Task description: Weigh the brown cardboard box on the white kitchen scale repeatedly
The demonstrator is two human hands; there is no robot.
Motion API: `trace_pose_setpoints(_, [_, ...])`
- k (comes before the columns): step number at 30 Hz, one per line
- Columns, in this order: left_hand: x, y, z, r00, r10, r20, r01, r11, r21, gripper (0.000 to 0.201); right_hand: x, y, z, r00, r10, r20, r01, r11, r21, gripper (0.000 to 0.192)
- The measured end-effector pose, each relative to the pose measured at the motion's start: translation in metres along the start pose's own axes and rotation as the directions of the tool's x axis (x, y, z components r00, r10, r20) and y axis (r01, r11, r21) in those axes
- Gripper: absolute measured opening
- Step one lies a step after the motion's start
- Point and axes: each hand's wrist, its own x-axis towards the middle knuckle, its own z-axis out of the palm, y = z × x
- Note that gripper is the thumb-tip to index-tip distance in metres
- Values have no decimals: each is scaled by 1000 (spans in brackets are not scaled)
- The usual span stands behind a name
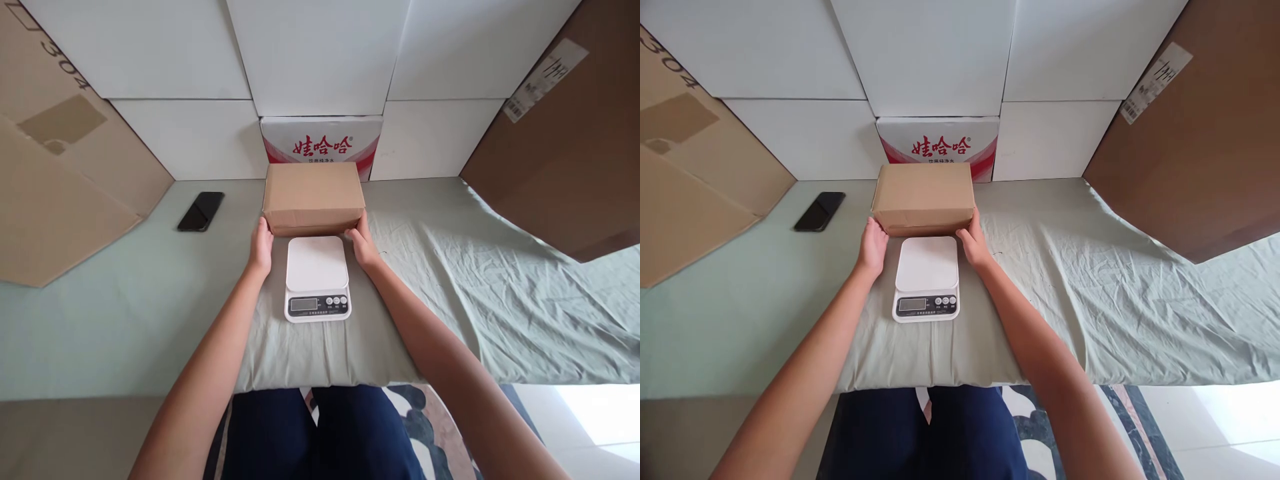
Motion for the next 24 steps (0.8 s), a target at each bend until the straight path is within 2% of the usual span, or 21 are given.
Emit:
trace_pose_setpoints(3, [-12,14,-6,990,141,10,-141,990,22,72,-9,-12,4,994,-104,-41,105,994,9,77])
trace_pose_setpoints(6, [-43,26,-14,971,238,34,-240,969,62,65,-31,-26,6,979,-200,-38,199,980,-15,81])
trace_pose_setpoints(10, [-98,29,-24,973,220,73,-229,963,145,66,-74,-36,6,972,-219,-81,214,975,-66,80])
trace_pose_setpoints(14, [-134,28,-27,975,174,140,-195,968,160,68,-105,-39,5,972,-144,-184,129,987,-92,72])
trace_pose_setpoints(17, [-139,27,-26,981,143,130,-167,965,201,71,-111,-46,7,969,-130,-210,109,988,-109,71])
trace_pose_setpoints(24, [-133,30,-26,983,144,119,-172,946,276,70,-114,-63,16,965,-120,-235,91,987,-130,69])
